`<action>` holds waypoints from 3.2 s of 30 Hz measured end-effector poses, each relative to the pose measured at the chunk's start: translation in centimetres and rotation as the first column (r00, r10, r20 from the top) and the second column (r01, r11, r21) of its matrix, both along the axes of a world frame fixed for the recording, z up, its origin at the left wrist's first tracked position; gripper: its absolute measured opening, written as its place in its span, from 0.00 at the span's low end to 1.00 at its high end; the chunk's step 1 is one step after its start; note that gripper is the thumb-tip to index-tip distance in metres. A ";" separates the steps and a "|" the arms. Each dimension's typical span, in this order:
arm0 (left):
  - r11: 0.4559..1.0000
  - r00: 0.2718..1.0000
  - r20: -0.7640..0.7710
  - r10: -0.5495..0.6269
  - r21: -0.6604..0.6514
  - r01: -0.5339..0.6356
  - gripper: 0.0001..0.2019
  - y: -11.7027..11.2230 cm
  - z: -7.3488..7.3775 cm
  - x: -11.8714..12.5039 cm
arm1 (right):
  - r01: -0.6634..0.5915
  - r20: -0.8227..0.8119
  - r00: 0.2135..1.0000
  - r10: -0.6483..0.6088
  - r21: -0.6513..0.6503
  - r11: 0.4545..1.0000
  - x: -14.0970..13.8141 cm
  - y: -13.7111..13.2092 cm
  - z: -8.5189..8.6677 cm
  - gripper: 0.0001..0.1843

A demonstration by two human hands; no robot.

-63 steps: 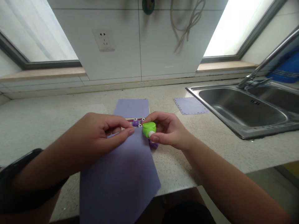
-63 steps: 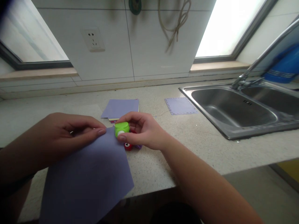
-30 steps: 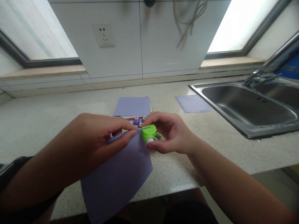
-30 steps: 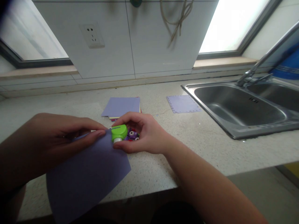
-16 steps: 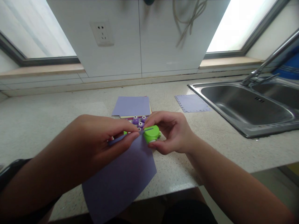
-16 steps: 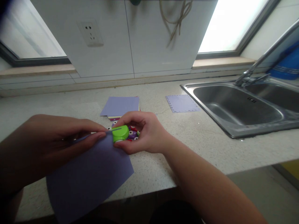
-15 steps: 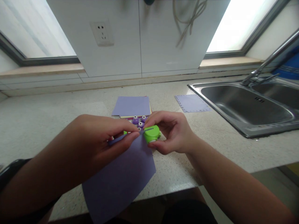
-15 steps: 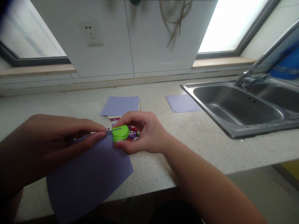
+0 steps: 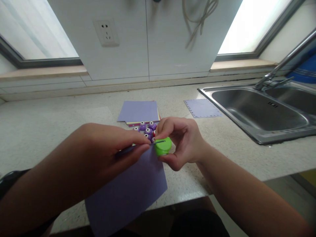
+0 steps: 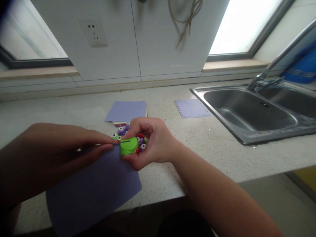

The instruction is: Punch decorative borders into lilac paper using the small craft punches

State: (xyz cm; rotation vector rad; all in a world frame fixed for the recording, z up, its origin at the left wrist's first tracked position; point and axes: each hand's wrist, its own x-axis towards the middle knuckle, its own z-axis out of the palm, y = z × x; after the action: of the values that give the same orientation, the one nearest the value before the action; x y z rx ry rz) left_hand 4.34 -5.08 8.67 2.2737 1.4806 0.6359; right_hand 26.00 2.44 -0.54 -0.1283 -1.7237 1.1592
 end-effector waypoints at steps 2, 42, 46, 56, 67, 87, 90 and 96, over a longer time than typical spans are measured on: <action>0.994 0.991 -0.092 -0.093 0.044 0.098 0.13 0.0 -0.2 0.0 | 0.007 0.002 1.000 -0.007 -0.002 1.000 -0.1 -0.2 0.2 0.18; 0.975 0.966 0.231 0.114 -0.214 -0.063 0.19 2.9 -1.8 -2.4 | 0.138 -0.002 0.989 -0.147 -0.330 0.934 1.9 4.4 -1.4 0.08; 0.969 0.957 0.264 0.119 -0.239 -0.055 0.19 3.0 -1.8 -2.2 | 0.282 0.065 0.959 -0.275 -0.308 0.909 2.1 5.4 -1.6 0.10; 0.972 0.924 0.369 0.104 -0.235 -0.016 0.19 3.0 -1.8 -2.1 | 0.529 0.677 0.531 -0.509 0.205 0.824 3.3 5.5 -0.7 0.14; 0.966 0.764 0.617 0.189 -0.258 -0.030 0.18 5.6 -6.2 -2.7 | 0.354 0.855 0.206 -0.475 0.388 0.851 4.3 6.3 -0.6 0.16; 0.915 0.119 0.915 0.386 -0.363 -0.177 0.18 9.2 -13.3 -4.5 | 0.305 0.859 0.258 -0.442 0.361 0.881 4.6 7.2 -1.2 0.14; 0.913 0.122 0.913 0.390 -0.366 -0.183 0.18 9.4 -13.4 -4.7 | 0.283 0.861 0.267 -0.433 0.360 0.889 4.5 7.1 -1.1 0.13; 0.921 0.189 0.912 0.364 -0.321 -0.221 0.18 9.8 -14.0 -5.7 | 0.208 0.849 0.320 -0.421 0.370 0.905 4.5 6.8 -0.6 0.13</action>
State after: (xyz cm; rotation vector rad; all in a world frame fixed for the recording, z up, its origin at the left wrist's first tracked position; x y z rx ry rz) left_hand -1.33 4.75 -5.29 0.9149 1.1356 1.6350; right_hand 30.52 9.28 -1.13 -1.1655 -2.6106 0.5588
